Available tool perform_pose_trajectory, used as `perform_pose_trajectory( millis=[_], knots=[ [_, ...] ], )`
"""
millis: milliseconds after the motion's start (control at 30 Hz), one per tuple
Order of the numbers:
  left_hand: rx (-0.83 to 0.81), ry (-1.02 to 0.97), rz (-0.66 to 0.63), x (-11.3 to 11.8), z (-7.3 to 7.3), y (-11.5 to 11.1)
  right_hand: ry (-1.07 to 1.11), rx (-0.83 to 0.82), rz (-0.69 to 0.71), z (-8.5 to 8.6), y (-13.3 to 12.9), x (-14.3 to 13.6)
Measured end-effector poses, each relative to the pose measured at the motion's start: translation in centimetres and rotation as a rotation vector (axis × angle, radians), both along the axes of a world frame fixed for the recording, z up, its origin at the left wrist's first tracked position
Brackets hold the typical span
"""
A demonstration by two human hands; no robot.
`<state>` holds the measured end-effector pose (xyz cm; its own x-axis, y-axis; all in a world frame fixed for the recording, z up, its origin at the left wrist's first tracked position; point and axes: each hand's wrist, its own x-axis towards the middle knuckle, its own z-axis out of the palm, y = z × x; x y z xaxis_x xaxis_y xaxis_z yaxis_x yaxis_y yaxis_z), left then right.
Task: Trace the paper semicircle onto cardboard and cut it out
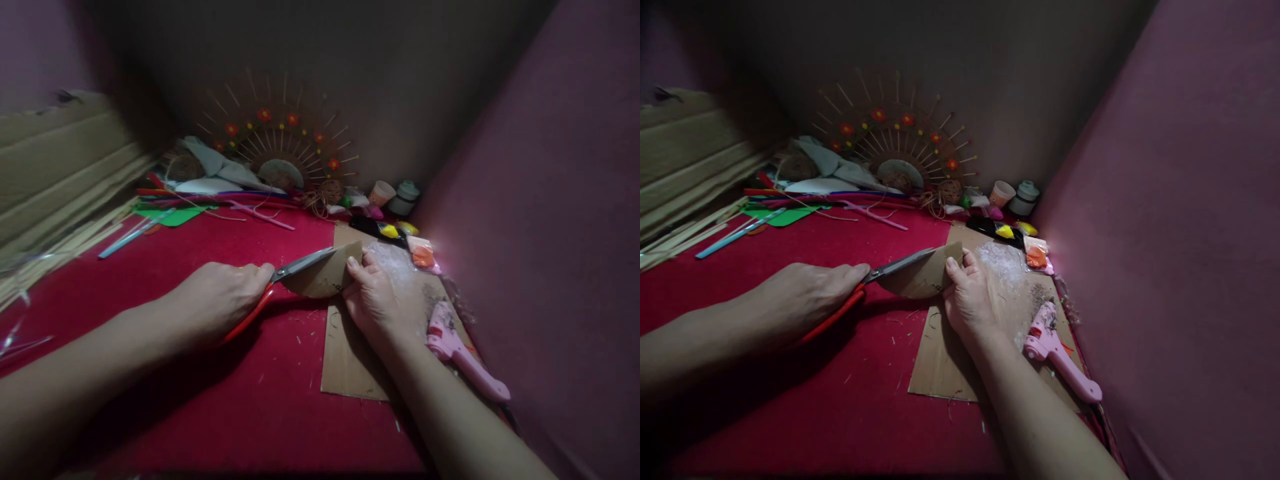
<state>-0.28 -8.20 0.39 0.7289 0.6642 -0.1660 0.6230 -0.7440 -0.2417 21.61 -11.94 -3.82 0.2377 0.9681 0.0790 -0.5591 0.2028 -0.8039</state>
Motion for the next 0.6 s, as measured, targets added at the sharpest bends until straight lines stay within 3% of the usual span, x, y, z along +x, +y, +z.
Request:
perform_pose_trajectory(
  millis=[267,433,600],
  knots=[
    [-0.005,-0.087,0.023,0.1,-0.1,0.0,-0.006,0.028,0.014,0.1,0.2,0.1],
    [-0.13,-0.241,0.05,0.0,-0.9,0.3,-0.015,0.022,0.021,0.0,0.0,-0.2],
    [-0.079,-0.241,0.051,0.2,-1.3,-0.2,-0.035,0.032,0.041,0.0,-0.2,-0.6]
  ],
)
